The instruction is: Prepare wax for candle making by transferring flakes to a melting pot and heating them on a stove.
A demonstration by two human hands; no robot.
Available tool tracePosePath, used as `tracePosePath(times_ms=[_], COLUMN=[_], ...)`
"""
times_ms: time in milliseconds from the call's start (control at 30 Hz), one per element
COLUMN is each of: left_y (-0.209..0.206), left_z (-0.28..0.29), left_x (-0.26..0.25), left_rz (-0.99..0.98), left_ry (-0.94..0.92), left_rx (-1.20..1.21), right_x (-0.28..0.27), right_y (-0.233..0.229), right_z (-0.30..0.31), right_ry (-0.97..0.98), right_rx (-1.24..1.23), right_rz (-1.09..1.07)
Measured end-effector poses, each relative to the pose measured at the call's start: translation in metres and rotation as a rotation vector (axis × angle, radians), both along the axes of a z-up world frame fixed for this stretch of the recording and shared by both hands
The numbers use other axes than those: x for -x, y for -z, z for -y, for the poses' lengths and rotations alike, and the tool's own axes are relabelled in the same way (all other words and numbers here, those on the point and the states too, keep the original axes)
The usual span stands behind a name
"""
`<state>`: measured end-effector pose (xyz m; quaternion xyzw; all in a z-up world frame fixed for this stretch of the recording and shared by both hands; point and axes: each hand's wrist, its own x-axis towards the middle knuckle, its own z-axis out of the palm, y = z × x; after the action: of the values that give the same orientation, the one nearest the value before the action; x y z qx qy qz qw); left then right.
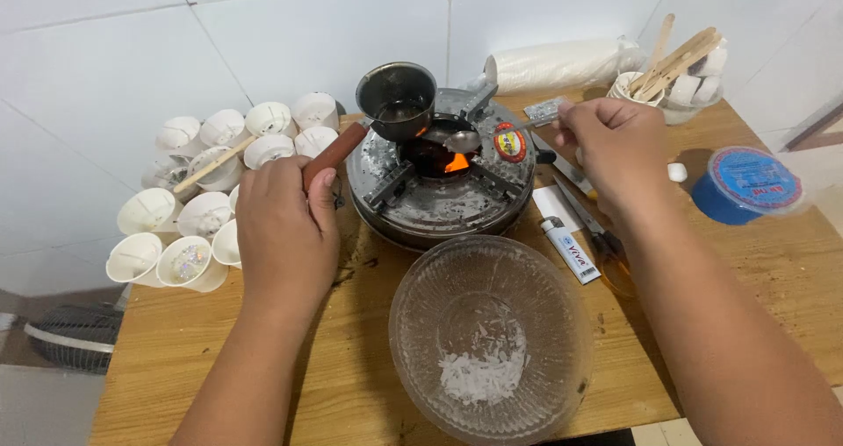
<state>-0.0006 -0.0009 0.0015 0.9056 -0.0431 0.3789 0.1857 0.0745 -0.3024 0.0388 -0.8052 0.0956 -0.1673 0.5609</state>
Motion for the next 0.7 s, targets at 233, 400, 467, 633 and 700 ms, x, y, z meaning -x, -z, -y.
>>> tracePosePath(times_ms=[233,400,467,633,700], left_y=[0.001,0.005,0.004,0.001,0.002], left_z=[-0.001,-0.002,-0.001,0.000,0.001], left_x=[-0.002,-0.003,-0.003,-0.001,-0.001], left_rz=[0.000,0.022,0.026,0.018,0.016], left_ry=[0.016,0.012,0.016,0.020,0.019], left_rx=[-0.009,-0.006,-0.009,-0.012,0.002], right_x=[-0.005,0.002,0.010,0.000,-0.001], right_y=[0.005,0.000,-0.007,-0.001,0.000], right_z=[-0.002,-0.004,-0.006,-0.001,-0.001], right_ry=[-0.032,-0.027,-0.016,-0.021,-0.014], right_rx=[-0.023,-0.020,-0.017,-0.005,0.008], right_rz=[0.031,0.019,0.024,0.047,0.024])
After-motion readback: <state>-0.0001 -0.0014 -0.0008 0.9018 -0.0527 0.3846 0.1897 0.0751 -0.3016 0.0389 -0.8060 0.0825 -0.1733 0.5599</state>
